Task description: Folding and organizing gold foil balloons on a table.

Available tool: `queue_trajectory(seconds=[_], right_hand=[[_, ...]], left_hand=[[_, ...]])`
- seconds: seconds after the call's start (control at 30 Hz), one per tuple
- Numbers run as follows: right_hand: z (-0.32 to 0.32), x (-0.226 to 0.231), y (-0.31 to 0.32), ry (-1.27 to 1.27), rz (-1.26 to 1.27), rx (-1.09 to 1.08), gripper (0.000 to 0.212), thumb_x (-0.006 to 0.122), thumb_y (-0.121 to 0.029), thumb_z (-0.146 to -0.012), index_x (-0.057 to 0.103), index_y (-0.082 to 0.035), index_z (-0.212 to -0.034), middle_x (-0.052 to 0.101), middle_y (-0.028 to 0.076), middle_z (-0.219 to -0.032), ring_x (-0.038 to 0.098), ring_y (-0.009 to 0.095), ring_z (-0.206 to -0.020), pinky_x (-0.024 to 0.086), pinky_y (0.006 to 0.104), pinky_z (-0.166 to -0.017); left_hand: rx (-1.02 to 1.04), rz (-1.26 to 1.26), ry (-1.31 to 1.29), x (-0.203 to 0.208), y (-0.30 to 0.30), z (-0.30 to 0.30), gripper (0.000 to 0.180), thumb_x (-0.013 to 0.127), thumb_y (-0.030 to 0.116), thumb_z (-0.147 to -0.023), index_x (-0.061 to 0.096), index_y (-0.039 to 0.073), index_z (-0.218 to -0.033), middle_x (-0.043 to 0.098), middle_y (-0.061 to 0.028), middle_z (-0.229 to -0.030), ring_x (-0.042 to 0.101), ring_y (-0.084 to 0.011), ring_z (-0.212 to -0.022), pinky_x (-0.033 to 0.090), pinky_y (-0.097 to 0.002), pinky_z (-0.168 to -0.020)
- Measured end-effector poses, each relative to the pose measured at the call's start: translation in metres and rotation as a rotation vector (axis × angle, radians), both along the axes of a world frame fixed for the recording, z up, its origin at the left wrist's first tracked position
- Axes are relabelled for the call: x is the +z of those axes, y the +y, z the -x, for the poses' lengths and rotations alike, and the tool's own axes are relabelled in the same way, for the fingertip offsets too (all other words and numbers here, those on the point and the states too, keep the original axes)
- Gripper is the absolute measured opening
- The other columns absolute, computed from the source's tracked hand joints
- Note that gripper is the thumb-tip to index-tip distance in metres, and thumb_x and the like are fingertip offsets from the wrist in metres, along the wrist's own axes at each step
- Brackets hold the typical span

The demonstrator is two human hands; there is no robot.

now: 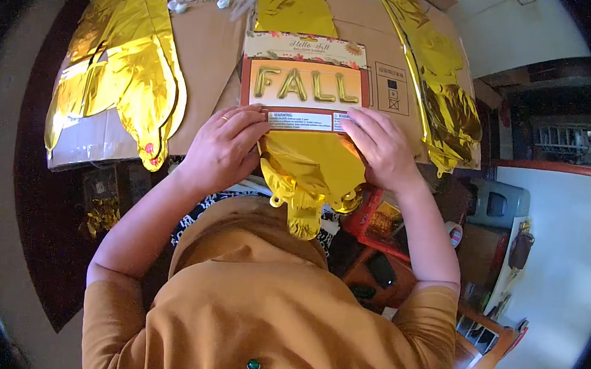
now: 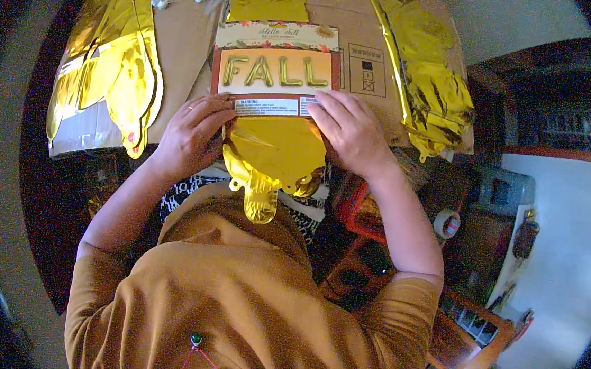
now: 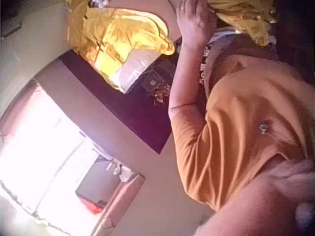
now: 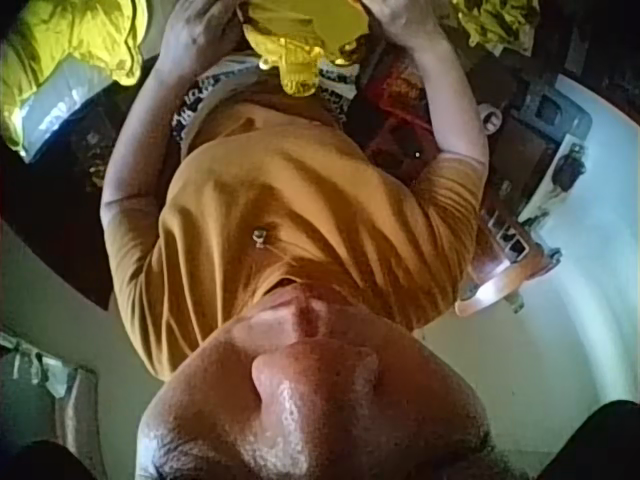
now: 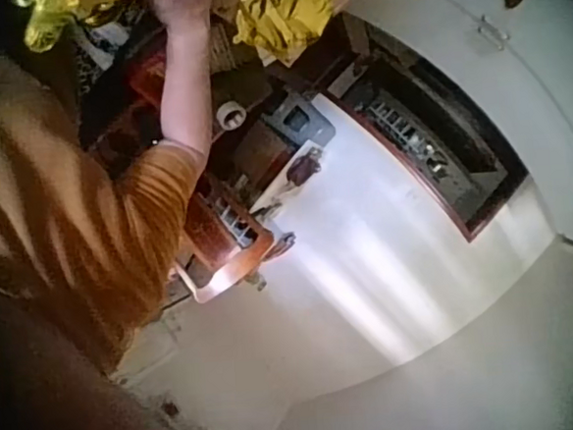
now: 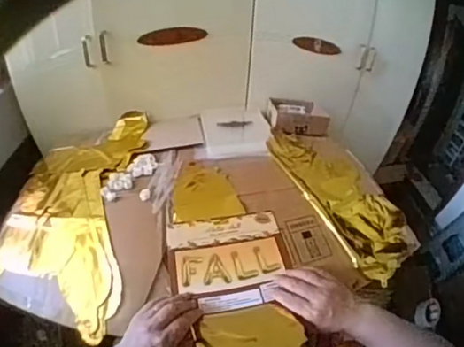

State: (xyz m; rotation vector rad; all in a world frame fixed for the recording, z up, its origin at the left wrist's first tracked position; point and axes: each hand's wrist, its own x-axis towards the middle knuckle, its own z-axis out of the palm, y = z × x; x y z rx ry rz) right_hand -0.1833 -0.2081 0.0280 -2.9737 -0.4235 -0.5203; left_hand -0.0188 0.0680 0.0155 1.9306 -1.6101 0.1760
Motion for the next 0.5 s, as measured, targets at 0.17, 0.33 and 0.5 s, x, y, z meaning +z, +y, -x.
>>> queue_trajectory(seconds=[0.17, 0.33, 0.5], right_hand=[[0.0005, -0.0045, 0.0006, -0.017, -0.03, -0.02, 0.035, 0.057, -0.01, -0.086, 0.064, -0.004, -0.12, 0.063, 0.012, -0.125, 0.059, 0.029, -0.117, 0.05, 0.0409, -0.099], [0.0009, -0.0072, 0.0019, -0.029, -0.006, -0.036, 0.035, 0.056, -0.008, -0.086, 0.064, -0.004, -0.12, 0.063, 0.011, -0.126, 0.059, 0.029, -0.117, 0.052, 0.0405, -0.098], [-0.006, -0.0079, -0.007, -0.007, -0.143, 0.014, 0.041, 0.066, -0.008, -0.076, 0.064, -0.006, -0.117, 0.064, 0.012, -0.123, 0.061, 0.031, -0.114, 0.052, 0.0416, -0.096]], left_hand=[[0.025, 0.025, 0.031, -0.0031, 0.0001, 0.0028, 0.047, 0.071, 0.002, -0.069, 0.063, 0.002, -0.115, 0.063, -0.0163, -0.123, 0.06, -0.037, -0.117, 0.049, -0.0474, -0.099], [0.066, 0.015, -0.005, -0.0065, -0.0009, 0.0037, 0.047, 0.072, 0.003, -0.069, 0.063, 0.002, -0.115, 0.063, -0.0143, -0.124, 0.059, -0.0363, -0.117, 0.048, -0.0472, -0.098], [0.058, 0.005, 0.01, -0.003, -0.0004, 0.0029, 0.045, 0.072, 0.004, -0.071, 0.063, 0.002, -0.115, 0.064, -0.0137, -0.12, 0.06, -0.035, -0.114, 0.048, -0.0467, -0.097]])
